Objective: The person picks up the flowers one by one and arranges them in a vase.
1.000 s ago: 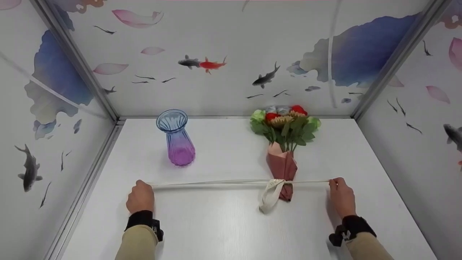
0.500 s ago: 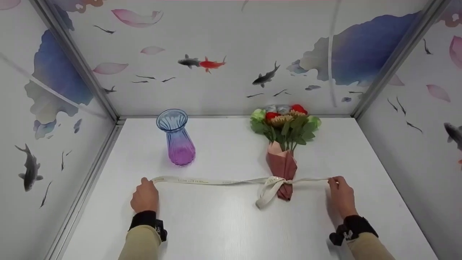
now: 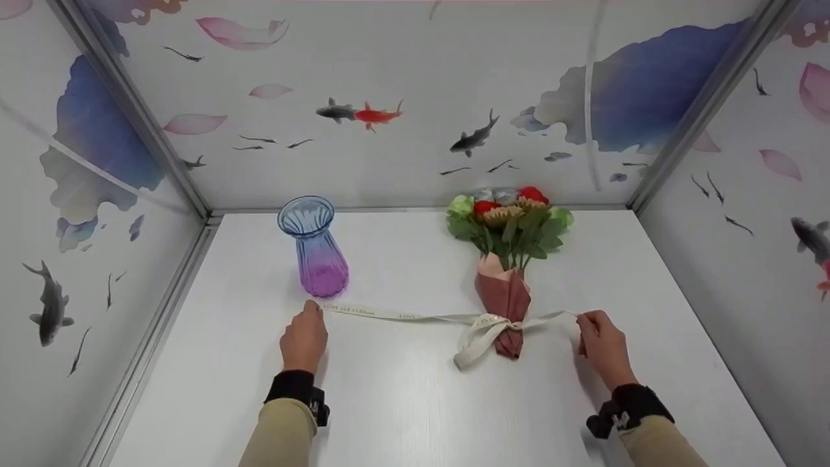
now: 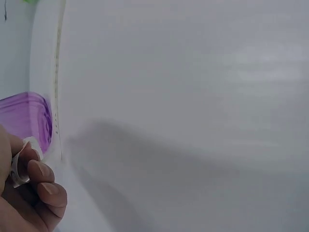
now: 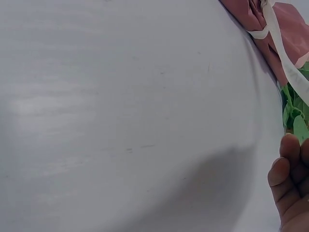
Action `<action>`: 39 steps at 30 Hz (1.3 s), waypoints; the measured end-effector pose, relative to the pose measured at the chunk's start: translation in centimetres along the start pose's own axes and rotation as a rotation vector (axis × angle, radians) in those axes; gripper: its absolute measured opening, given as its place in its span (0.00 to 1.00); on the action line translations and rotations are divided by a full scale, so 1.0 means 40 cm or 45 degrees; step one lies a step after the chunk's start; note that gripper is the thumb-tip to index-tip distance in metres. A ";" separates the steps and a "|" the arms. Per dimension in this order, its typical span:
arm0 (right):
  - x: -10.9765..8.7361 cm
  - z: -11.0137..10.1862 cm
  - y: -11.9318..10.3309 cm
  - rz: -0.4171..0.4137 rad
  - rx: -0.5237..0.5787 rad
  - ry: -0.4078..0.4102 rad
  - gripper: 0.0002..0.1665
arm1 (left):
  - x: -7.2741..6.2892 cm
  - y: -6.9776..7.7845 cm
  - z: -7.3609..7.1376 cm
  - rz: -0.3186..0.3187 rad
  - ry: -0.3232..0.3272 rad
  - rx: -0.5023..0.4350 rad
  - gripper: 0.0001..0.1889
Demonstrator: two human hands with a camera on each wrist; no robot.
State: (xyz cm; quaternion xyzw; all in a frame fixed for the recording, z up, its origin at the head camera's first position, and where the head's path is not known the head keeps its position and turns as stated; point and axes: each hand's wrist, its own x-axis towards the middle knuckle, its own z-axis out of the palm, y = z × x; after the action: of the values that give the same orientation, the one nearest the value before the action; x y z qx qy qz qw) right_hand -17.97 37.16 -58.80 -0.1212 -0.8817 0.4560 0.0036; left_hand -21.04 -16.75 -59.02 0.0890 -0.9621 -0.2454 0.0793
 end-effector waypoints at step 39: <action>-0.008 0.098 -0.049 -0.349 -0.466 -0.218 0.26 | -0.079 0.329 0.216 0.702 -0.362 0.195 0.30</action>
State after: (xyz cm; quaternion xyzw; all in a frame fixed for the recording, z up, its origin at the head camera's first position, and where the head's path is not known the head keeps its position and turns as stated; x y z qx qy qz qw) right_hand -18.52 32.85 -59.47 0.0401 -0.9549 0.2926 -0.0314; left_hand -21.40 -0.77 -60.45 -0.2045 -0.9671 -0.1514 0.0005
